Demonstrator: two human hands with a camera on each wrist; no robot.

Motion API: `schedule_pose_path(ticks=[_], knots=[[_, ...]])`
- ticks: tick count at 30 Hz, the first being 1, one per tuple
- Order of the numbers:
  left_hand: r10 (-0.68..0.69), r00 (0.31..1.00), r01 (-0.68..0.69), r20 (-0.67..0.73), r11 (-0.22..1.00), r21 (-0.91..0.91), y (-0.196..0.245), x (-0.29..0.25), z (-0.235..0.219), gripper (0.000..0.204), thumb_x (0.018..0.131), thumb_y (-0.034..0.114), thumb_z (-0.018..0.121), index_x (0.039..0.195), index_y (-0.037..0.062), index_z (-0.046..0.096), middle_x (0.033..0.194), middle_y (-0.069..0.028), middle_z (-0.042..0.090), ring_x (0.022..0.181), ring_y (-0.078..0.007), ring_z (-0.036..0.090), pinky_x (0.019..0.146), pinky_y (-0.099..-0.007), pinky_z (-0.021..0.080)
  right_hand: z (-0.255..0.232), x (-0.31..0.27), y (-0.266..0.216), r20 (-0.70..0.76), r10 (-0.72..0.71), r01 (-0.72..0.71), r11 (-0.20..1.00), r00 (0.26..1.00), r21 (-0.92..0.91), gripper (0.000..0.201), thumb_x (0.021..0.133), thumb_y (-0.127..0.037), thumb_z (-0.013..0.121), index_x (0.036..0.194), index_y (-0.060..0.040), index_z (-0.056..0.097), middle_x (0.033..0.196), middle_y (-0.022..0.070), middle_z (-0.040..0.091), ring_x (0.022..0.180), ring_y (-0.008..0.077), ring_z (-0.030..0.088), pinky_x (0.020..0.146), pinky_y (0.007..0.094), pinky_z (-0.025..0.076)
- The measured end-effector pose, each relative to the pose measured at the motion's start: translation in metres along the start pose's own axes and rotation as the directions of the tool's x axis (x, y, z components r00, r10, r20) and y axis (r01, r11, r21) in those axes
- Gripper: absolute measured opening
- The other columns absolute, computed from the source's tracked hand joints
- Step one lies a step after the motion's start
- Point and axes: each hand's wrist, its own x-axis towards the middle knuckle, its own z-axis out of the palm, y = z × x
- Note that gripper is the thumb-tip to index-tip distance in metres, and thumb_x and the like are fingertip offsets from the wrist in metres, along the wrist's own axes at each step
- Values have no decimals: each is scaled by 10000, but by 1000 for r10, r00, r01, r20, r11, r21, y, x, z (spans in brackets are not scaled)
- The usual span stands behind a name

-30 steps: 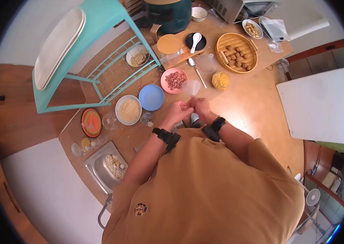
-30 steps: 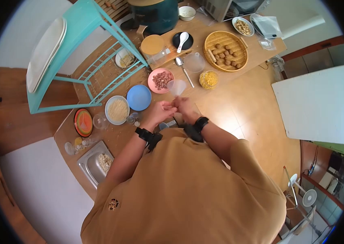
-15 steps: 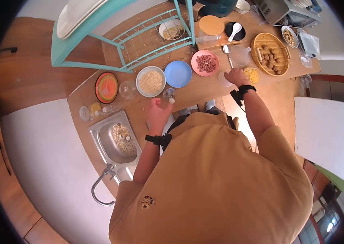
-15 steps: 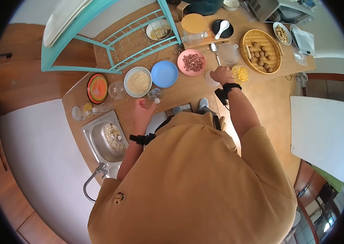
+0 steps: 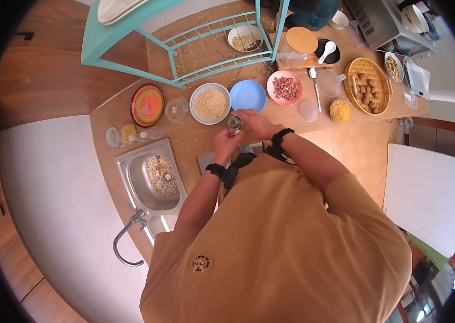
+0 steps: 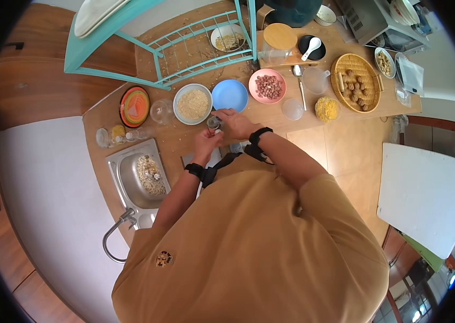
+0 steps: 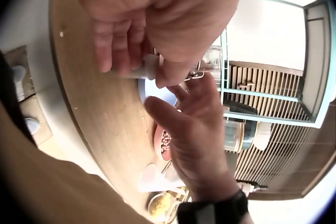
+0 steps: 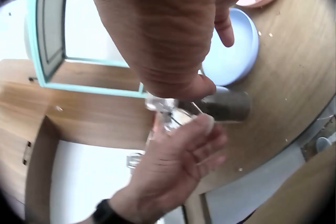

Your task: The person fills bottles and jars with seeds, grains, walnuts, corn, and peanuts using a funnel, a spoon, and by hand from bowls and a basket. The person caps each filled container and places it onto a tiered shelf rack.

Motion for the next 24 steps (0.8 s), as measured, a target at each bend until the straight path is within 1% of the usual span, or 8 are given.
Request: schedule_pose_path(ticks=[2,8,13,18,20,21,23,24], knots=[[-142,988,149,67,983,-104,9,-7,-4,177,817,179,735,884,57,624,801,-28,638,687,-107,622,594,-248,518,11,7,10,7,-23,23,999,1000,28,649,700,-166,736,1291,-105,476,1259,136,541,1173,350,497,1002,426,409],[-235,956,282,176,900,-332,40,-22,-13,227,848,261,713,893,67,604,808,-45,641,698,-137,630,606,-278,541,24,9,19,10,-71,70,994,997,86,585,741,-97,692,1290,-130,491,1238,120,564,1181,335,503,997,421,423],[-342,925,380,167,856,-351,54,-16,-20,339,848,397,704,870,83,579,787,-32,634,678,-139,621,611,-283,543,27,0,11,-38,78,-70,981,996,178,495,747,-106,683,1215,-108,523,1214,113,578,1141,347,523,965,422,434],[-425,891,454,160,813,-364,60,-8,-22,425,840,497,680,842,91,555,750,-15,606,648,-131,601,582,-285,538,36,-3,17,-105,-13,31,984,994,175,520,747,-75,679,1237,-71,505,1229,136,565,1149,343,519,965,418,440],[-358,933,356,26,914,-196,61,-7,-21,391,839,445,706,838,90,542,729,-11,576,625,-111,577,546,-264,518,35,-5,15,-110,4,14,986,994,164,512,752,-82,679,1234,-79,506,1234,126,566,1155,336,520,968,415,441],[-359,933,357,27,915,-187,61,-7,-19,391,839,445,706,838,90,542,729,-11,576,625,-111,577,546,-264,518,35,-6,13,-105,12,4,989,994,149,505,757,-90,680,1232,-87,508,1238,117,567,1161,329,521,971,411,442],[-12,985,22,-172,998,57,58,-3,-15,340,826,339,749,844,68,545,675,-5,555,508,-90,525,471,-219,463,35,-6,13,-119,20,-2,989,993,147,505,757,-91,682,1230,-85,508,1239,119,567,1159,330,522,966,414,445],[-10,986,21,-166,998,66,57,-2,-15,340,826,339,749,844,68,545,675,-5,555,508,-90,525,471,-219,463,36,-7,13,-127,26,-8,990,992,142,504,756,-92,683,1229,-83,508,1239,122,566,1158,331,522,961,417,448]])
